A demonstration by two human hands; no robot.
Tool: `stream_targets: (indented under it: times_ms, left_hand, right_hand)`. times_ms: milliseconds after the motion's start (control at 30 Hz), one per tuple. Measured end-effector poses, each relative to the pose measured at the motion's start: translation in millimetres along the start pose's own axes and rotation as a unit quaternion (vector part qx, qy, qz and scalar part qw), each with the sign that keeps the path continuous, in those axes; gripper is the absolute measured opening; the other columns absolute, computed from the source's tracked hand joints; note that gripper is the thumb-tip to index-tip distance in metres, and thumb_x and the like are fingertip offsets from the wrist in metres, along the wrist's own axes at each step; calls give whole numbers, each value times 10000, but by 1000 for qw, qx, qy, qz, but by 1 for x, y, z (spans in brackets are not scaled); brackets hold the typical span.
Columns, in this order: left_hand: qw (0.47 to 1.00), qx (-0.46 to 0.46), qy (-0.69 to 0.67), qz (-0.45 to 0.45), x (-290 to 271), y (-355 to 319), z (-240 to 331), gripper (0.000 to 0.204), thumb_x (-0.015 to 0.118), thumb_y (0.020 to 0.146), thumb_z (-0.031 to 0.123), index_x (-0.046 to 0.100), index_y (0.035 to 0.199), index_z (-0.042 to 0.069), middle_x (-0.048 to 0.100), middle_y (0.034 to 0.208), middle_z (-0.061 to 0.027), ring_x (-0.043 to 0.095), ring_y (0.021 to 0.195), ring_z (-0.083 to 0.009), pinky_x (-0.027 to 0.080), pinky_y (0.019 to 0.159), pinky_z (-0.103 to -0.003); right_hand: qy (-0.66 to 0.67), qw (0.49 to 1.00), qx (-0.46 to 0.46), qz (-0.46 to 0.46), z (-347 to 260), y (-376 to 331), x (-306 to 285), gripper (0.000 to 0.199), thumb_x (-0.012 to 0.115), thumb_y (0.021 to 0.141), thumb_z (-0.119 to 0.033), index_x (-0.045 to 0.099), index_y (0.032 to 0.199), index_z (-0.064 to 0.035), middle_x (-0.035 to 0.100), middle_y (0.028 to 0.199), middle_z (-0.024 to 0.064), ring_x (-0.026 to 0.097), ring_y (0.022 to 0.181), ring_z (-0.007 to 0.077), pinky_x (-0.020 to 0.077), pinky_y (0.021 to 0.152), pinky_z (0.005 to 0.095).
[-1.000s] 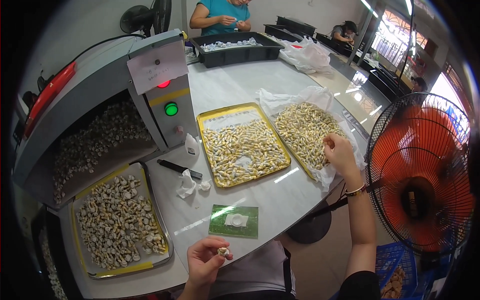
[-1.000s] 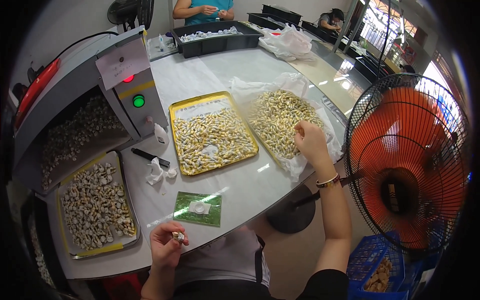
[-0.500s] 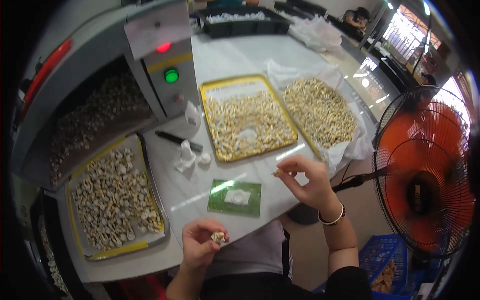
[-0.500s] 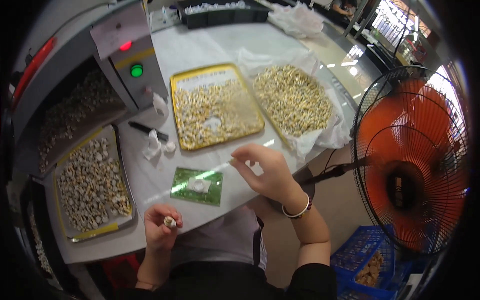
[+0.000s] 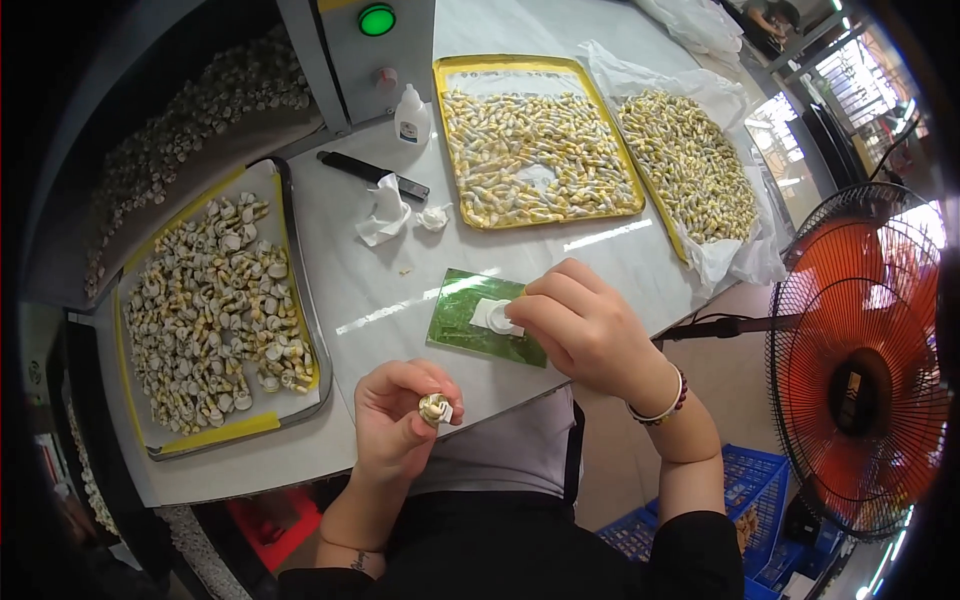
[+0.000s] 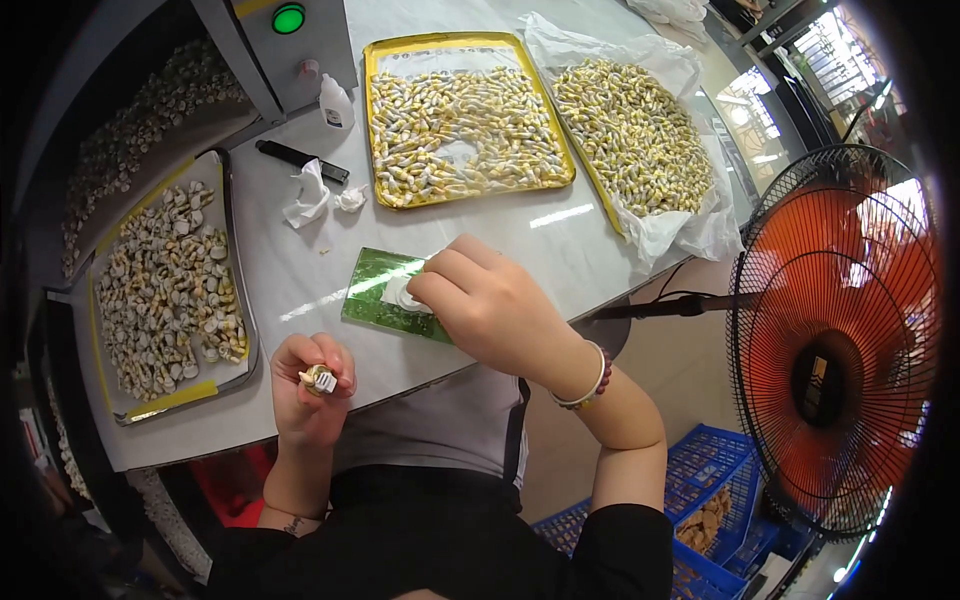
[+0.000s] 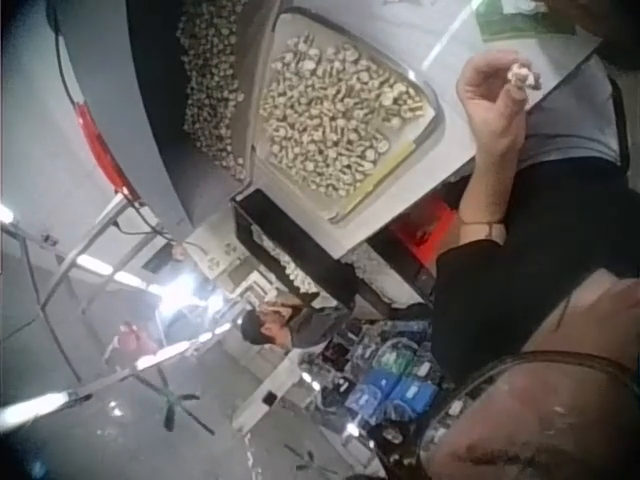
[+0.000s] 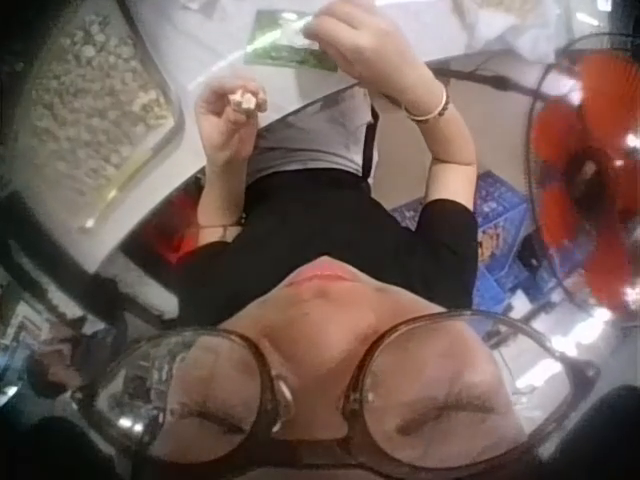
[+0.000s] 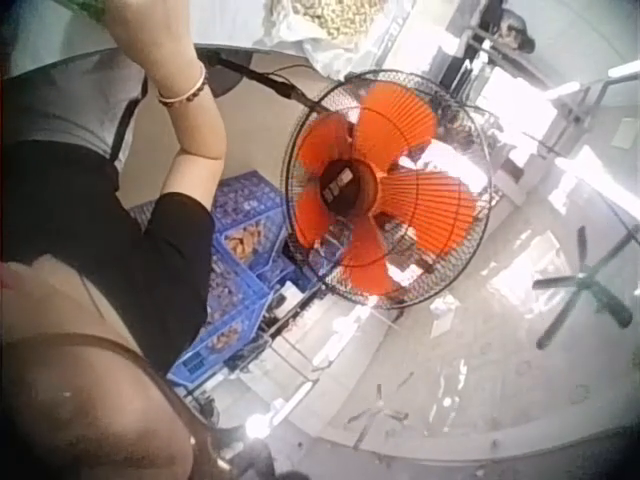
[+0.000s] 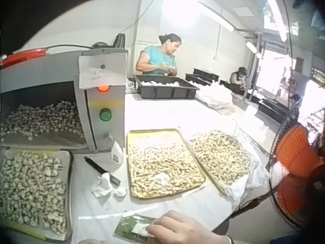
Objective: The person assembles small plastic toy figurine components by hand, joining them with glue from a bottle at a workshop table.
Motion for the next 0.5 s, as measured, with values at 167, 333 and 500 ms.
stream_targets:
  times_ms: [167,333,500]
  left_hand:
    - [998,6,-52,38,-1,-2,1,372,743,731,255,553,978,50,594,903,-102,595,785,-197,506,638,-288]
    - [998,2,-30,54,-5,0,2,378,740,737,259,545,989,56,595,909,-98,590,776,-197,498,652,-290]
    - [998,-19,-29,56,-6,-1,1,374,730,748,272,545,995,59,595,913,-88,581,774,-191,488,666,-289]
  right_hand:
    - [-18,1000,0,4,-3,0,6,174,654,660,12,600,816,-42,555,741,64,533,678,221,463,589,310]
    - [-3,1000,-17,3,-8,-1,5,147,580,631,-2,560,774,-31,530,722,59,519,671,219,462,596,301]
    - [-16,1000,4,16,-4,-4,1,145,604,636,7,573,771,-37,538,719,51,523,674,211,464,598,298]
Point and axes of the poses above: each hand's wrist, its own y-axis towards the middle knuckle, its own x-axis out of the palm, z = x × y, the point moved 7 cm from there along y, towards the middle knuckle
